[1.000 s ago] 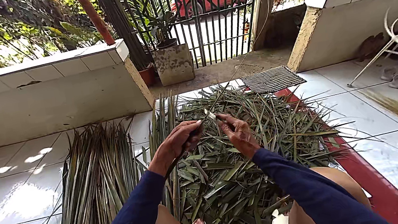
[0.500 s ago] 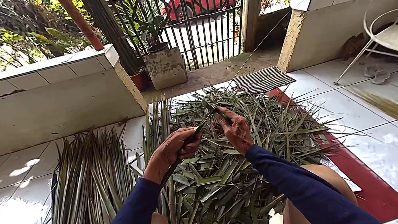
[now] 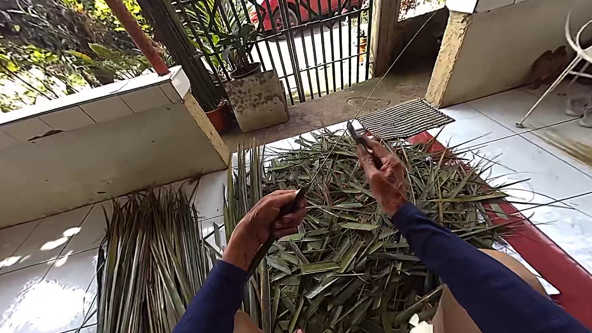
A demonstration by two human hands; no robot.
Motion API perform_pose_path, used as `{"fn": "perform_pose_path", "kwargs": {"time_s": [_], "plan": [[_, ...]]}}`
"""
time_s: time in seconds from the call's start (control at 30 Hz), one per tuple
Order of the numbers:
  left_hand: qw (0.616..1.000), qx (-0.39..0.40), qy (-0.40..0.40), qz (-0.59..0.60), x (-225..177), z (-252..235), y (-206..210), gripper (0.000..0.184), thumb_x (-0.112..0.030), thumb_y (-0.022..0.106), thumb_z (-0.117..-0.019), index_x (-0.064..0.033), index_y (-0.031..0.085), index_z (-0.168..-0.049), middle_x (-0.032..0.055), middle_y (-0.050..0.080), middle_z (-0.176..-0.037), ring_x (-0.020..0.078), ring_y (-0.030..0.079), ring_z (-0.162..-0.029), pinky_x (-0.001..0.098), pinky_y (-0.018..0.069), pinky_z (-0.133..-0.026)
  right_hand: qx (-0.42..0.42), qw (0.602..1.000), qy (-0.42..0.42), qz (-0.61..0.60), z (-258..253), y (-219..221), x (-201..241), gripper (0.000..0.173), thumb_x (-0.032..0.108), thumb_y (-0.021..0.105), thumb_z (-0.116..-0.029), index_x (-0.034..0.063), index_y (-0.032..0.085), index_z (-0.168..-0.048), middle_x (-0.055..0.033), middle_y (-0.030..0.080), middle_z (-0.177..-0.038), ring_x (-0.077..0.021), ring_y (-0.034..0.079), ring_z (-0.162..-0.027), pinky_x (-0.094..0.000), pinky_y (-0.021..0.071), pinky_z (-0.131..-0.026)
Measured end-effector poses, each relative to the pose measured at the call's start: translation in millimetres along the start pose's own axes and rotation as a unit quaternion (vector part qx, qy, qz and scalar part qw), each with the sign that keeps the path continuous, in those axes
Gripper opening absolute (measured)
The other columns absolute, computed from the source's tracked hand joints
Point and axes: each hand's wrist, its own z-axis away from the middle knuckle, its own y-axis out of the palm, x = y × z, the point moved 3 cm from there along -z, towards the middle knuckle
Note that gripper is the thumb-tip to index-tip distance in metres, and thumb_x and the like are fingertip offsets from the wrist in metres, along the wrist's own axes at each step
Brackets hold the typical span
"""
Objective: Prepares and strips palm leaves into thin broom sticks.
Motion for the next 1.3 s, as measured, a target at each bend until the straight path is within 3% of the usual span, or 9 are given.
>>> {"fn": "perform_pose_path", "kwargs": {"time_s": [0.07,0.2,0.47,0.73,0.83,1.0,1.3], "plan": [[1.0,0.003,-0.007,0.025,-1,-3,-1,0.039,-0.027,0.023,-0.1089,-0.014,0.052,-0.086,-0.0065,0.04,-0.057,0.0014,0.036,-0.039,0.0149,0.0318,-0.036,0.085,0.996,-0.018,0.013,19,14,9,0.035,0.035,0.057,-0.1056,0.0259,0.066,-0.139,-0.0031,0.072,-0.097,-0.0147,0.064,-0.073,-0.0409,0.0547,-0.07],[0.998,0.028,-0.011,0.056,-2,-7,2,0.039,-0.029,0.021,-0.1081,-0.015,0.051,-0.086,-0.0067,0.038,-0.054,0.0013,0.036,-0.036,0.0151,0.0319,-0.035,0.195,0.98,-0.049,0.008,43,38,7,0.035,0.041,0.056,-0.1054,0.0302,0.068,-0.136,0.0034,0.074,-0.111,-0.0073,0.068,-0.087,-0.0334,0.0565,-0.081],[0.991,0.095,-0.018,0.088,-3,-8,7,0.03,-0.027,0.029,-0.1056,-0.016,0.051,-0.089,-0.0073,0.037,-0.054,0.001,0.036,-0.035,0.0154,0.033,-0.033,0.157,0.985,-0.074,0.019,38,35,11,0.033,0.041,0.057,-0.1052,0.0317,0.07,-0.134,0.007,0.073,-0.122,-0.0062,0.069,-0.104,-0.036,0.057,-0.093],[0.992,0.099,-0.039,0.073,2,-2,9,0.029,-0.027,0.031,-0.105,-0.0162,0.052,-0.088,-0.0071,0.038,-0.055,0.0014,0.038,-0.035,0.016,0.0339,-0.033,0.089,0.995,-0.027,-0.025,12,16,14,0.033,0.032,0.062,-0.1042,0.0251,0.069,-0.136,0.0043,0.073,-0.124,-0.0084,0.07,-0.095,-0.0368,0.0574,-0.086],[0.994,0.087,-0.041,0.061,3,2,11,0.031,-0.027,0.029,-0.1051,-0.0154,0.052,-0.087,-0.0068,0.037,-0.053,0.002,0.038,-0.035,0.0167,0.0339,-0.033,0.064,0.996,-0.03,-0.056,-1,13,7,0.033,0.03,0.061,-0.1047,0.0207,0.069,-0.136,-0.0003,0.075,-0.11,-0.0091,0.067,-0.079,-0.0319,0.0566,-0.074],[0.995,0.069,-0.048,0.055,8,12,7,0.031,-0.028,0.031,-0.1049,-0.0154,0.053,-0.088,-0.0065,0.038,-0.054,0.0026,0.039,-0.036,0.0173,0.0339,-0.033,0.029,0.995,0.007,-0.091,-27,6,-9,0.034,0.032,0.06,-0.105,0.0186,0.069,-0.135,-0.0035,0.071,-0.09,-0.0121,0.061,-0.069,-0.0321,0.0525,-0.067],[0.998,0.045,-0.044,0.001,9,27,-7,0.031,-0.029,0.035,-0.105,-0.0152,0.054,-0.085,-0.0062,0.037,-0.054,0.0027,0.036,-0.035,0.0172,0.0317,-0.033,-0.118,0.979,0.073,-0.148,-62,-38,-44,0.034,0.031,0.059,-0.1059,0.0157,0.067,-0.136,-0.0009,0.066,-0.084,-0.0083,0.053,-0.061,-0.025,0.0443,-0.056]]}}
